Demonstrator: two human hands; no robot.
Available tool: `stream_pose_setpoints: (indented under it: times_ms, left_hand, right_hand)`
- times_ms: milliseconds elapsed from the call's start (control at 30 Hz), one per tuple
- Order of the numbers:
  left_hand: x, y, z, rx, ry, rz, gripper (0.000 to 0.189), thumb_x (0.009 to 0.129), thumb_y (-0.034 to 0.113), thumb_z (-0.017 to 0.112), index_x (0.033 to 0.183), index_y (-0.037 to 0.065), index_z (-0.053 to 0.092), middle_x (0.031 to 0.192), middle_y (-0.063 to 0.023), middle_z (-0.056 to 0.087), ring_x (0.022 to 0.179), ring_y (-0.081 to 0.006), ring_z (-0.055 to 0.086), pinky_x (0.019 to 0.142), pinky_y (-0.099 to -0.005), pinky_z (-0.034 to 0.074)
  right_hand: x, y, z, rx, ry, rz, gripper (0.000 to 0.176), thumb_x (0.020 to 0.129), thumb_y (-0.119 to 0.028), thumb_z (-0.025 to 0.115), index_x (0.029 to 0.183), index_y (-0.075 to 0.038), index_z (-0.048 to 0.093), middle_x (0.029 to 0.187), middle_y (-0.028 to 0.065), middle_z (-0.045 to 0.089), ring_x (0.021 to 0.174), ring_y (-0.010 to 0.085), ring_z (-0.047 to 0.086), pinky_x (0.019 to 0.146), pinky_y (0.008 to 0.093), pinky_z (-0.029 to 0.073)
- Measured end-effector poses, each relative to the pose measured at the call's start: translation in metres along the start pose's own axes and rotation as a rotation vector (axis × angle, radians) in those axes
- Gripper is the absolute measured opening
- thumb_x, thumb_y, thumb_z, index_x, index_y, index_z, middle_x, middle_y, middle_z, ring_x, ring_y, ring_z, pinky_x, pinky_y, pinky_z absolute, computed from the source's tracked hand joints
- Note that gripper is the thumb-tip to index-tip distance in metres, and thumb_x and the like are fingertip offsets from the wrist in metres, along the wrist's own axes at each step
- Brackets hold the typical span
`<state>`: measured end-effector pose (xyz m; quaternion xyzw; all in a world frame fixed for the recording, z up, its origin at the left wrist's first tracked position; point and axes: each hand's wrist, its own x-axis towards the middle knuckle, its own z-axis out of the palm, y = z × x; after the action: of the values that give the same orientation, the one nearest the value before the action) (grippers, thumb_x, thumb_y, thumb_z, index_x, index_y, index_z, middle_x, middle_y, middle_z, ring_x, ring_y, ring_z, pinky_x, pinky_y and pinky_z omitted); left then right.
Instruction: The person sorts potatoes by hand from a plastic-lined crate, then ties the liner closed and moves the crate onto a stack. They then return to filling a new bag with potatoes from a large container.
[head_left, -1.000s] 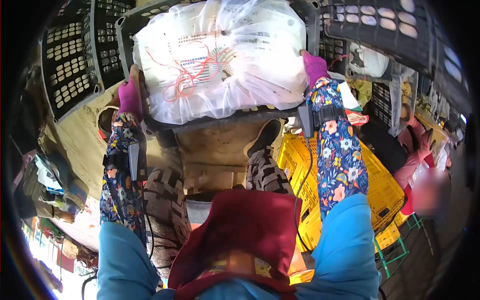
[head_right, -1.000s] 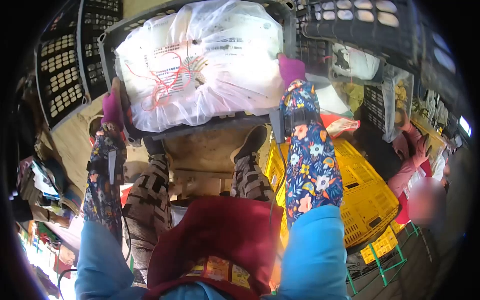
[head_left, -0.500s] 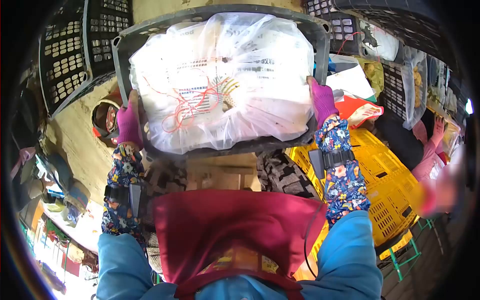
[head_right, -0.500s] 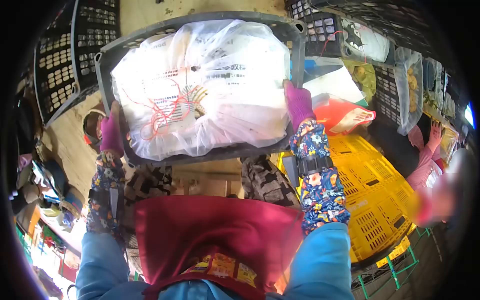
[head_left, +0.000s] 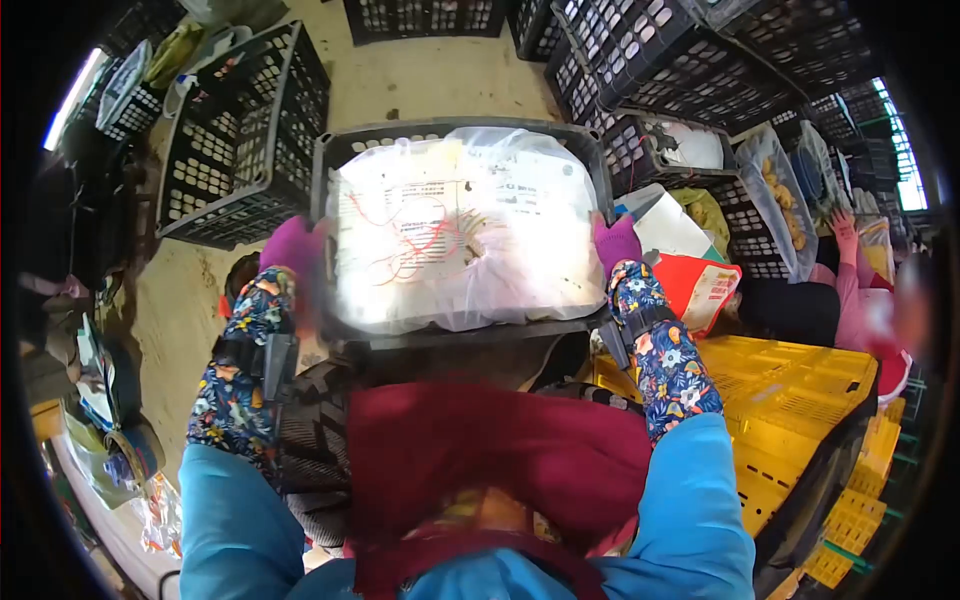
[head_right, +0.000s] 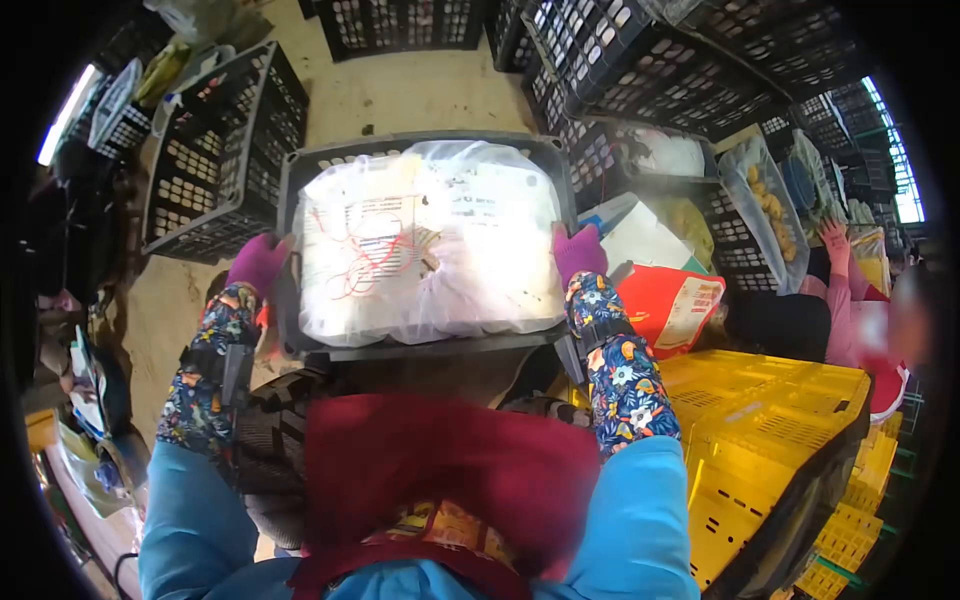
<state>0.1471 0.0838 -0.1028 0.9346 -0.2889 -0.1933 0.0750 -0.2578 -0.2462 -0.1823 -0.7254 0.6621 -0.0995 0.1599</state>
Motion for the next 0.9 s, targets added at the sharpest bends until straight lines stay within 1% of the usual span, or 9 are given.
stream_pose_setpoints:
  times_ms: [67, 133, 200, 333, 467, 633, 700, 800, 900]
  left_hand:
    - [-0.035, 0.016, -0.012, -0.090, 0.301, 0.197, 0.050, 0.086, 0.049, 0.063, 0.107, 0.004, 0.064, 0.099, -0.0190, 0.068, 0.095, -0.0373, 0.065, 0.080, -0.0429, 0.051]
    - [-0.056, 0.031, -0.034, -0.367, 0.221, 0.305, 0.045, 0.086, 0.045, 0.066, 0.103, 0.003, 0.066, 0.095, -0.0185, 0.069, 0.089, -0.0330, 0.067, 0.078, -0.0402, 0.051]
    - [-0.087, 0.051, -0.053, -0.674, 0.161, 0.363, 0.035, 0.090, 0.033, 0.064, 0.101, 0.000, 0.066, 0.085, -0.0094, 0.068, 0.080, -0.0198, 0.064, 0.074, -0.0320, 0.050]
    - [-0.137, 0.054, -0.072, -0.992, 0.085, 0.362, 0.029, 0.095, 0.025, 0.061, 0.105, -0.001, 0.066, 0.086, -0.0004, 0.066, 0.080, -0.0092, 0.060, 0.073, -0.0242, 0.048]
    - [-0.128, 0.038, -0.059, -0.987, 0.075, 0.343, 0.025, 0.095, 0.023, 0.062, 0.102, 0.000, 0.067, 0.085, 0.0005, 0.065, 0.079, -0.0073, 0.058, 0.071, -0.0225, 0.047]
    - [-0.110, 0.033, -0.051, -0.663, 0.179, 0.443, 0.032, 0.089, 0.030, 0.066, 0.102, 0.001, 0.067, 0.088, -0.0096, 0.069, 0.081, -0.0191, 0.063, 0.075, -0.0319, 0.050]
    - [-0.097, 0.041, -0.048, -0.563, 0.112, 0.424, 0.039, 0.085, 0.041, 0.066, 0.104, 0.006, 0.069, 0.094, -0.0162, 0.070, 0.088, -0.0325, 0.067, 0.079, -0.0395, 0.052]
    - [-0.080, 0.062, -0.030, -0.315, 0.007, 0.500, 0.047, 0.083, 0.046, 0.066, 0.109, 0.008, 0.068, 0.102, -0.0176, 0.069, 0.097, -0.0335, 0.066, 0.086, -0.0416, 0.051]
    - [-0.077, 0.083, -0.019, -0.171, -0.092, 0.467, 0.059, 0.076, 0.049, 0.071, 0.120, 0.010, 0.063, 0.113, -0.0174, 0.067, 0.106, -0.0338, 0.064, 0.092, -0.0424, 0.050]
  right_hand:
    - [-0.055, -0.044, -0.046, -0.080, 0.261, -0.382, 0.053, 0.085, -0.047, 0.062, 0.123, -0.009, 0.056, 0.103, 0.0213, 0.066, 0.096, 0.0406, 0.063, 0.088, 0.0495, 0.047]
    - [-0.081, -0.080, -0.071, 0.218, 0.521, -0.848, 0.046, 0.084, -0.041, 0.064, 0.118, -0.011, 0.060, 0.099, 0.0178, 0.067, 0.095, 0.0387, 0.063, 0.088, 0.0476, 0.047]
    - [-0.123, -0.112, -0.074, 0.405, 0.176, -0.945, 0.036, 0.081, -0.033, 0.065, 0.113, -0.016, 0.064, 0.096, 0.0130, 0.068, 0.091, 0.0368, 0.064, 0.086, 0.0484, 0.048]
    - [-0.189, -0.161, -0.040, 0.194, -0.163, -0.919, 0.031, 0.080, -0.028, 0.066, 0.110, -0.024, 0.066, 0.094, 0.0101, 0.067, 0.088, 0.0312, 0.064, 0.079, 0.0463, 0.049]
    - [-0.211, -0.184, 0.014, -0.080, -0.054, -0.736, 0.035, 0.080, -0.029, 0.068, 0.114, -0.024, 0.065, 0.100, 0.0078, 0.068, 0.092, 0.0278, 0.065, 0.080, 0.0428, 0.050]
    - [-0.154, -0.181, 0.058, 0.675, -0.353, -0.567, 0.020, 0.083, -0.027, 0.066, 0.089, -0.010, 0.072, 0.079, 0.0158, 0.069, 0.082, 0.0360, 0.066, 0.075, 0.0415, 0.052]
    - [-0.125, -0.178, 0.039, 0.742, -0.335, -0.607, 0.020, 0.085, -0.025, 0.067, 0.093, -0.007, 0.071, 0.087, 0.0169, 0.069, 0.084, 0.0294, 0.067, 0.077, 0.0368, 0.052]
    - [-0.129, -0.183, -0.056, 0.879, -0.447, -0.538, 0.016, 0.092, -0.017, 0.065, 0.100, -0.003, 0.066, 0.091, 0.0027, 0.067, 0.084, 0.0076, 0.059, 0.077, 0.0224, 0.046]
    - [-0.135, -0.175, -0.096, 1.068, -0.685, -0.287, 0.019, 0.097, -0.024, 0.059, 0.110, -0.009, 0.061, 0.104, -0.0010, 0.066, 0.088, 0.0076, 0.061, 0.079, 0.0202, 0.047]
